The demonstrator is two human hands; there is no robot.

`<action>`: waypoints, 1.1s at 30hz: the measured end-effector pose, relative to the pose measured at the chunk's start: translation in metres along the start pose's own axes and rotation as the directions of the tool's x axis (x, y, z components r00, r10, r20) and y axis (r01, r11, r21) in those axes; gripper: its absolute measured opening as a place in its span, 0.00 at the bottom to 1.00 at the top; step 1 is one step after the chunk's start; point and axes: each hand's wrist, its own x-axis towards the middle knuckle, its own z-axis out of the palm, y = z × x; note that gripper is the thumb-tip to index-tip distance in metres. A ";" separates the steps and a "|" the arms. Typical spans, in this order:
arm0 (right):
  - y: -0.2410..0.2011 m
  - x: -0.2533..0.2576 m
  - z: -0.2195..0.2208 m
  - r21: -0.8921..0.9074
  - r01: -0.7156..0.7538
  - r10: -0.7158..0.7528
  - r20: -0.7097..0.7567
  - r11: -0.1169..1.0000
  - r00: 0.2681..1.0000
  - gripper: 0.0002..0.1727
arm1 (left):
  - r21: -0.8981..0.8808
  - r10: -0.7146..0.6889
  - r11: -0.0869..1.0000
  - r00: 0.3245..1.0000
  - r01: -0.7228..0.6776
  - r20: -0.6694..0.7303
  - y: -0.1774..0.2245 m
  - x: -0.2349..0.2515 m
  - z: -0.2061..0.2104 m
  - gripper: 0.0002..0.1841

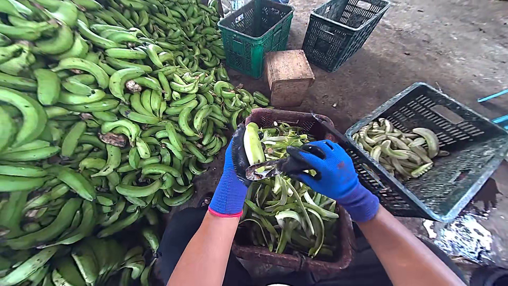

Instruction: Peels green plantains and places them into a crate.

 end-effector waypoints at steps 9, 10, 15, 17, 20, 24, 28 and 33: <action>0.010 0.027 -0.020 0.220 -0.718 0.598 0.424 0.661 0.680 0.24 | 0.672 0.134 0.686 0.956 -0.279 0.261 -0.017 -0.026 0.029 0.29; 0.017 0.027 -0.018 0.219 -0.792 0.646 0.476 0.570 0.597 0.25 | 0.690 0.091 0.667 0.950 -0.281 0.299 -0.019 -0.026 0.030 0.29; 0.024 0.010 -0.012 0.244 -0.739 0.602 0.449 0.628 0.660 0.22 | 0.391 0.060 0.916 0.995 -0.087 0.081 -0.013 -0.003 0.014 0.22; 0.018 -0.004 -0.012 0.270 -0.485 0.381 0.358 0.831 0.852 0.29 | 0.211 0.022 0.977 0.998 -0.034 0.056 -0.003 -0.001 0.005 0.22; 0.014 -0.015 -0.009 0.186 -0.143 0.098 0.234 0.972 0.967 0.32 | 0.138 0.016 0.990 0.999 -0.023 0.048 0.000 -0.004 0.008 0.21; 0.020 0.001 -0.018 0.208 -0.366 0.293 0.312 0.907 0.904 0.29 | 0.500 0.125 0.847 0.982 -0.181 0.145 -0.010 -0.021 0.016 0.22; 0.050 0.005 -0.026 0.311 -0.651 0.566 0.324 0.693 0.758 0.25 | 0.602 0.149 0.740 0.946 -0.299 0.287 -0.010 -0.021 0.016 0.25; 0.016 0.010 -0.015 0.364 -0.670 0.623 0.255 0.647 0.739 0.37 | 0.720 0.164 0.649 0.969 -0.247 0.185 -0.036 -0.013 0.026 0.29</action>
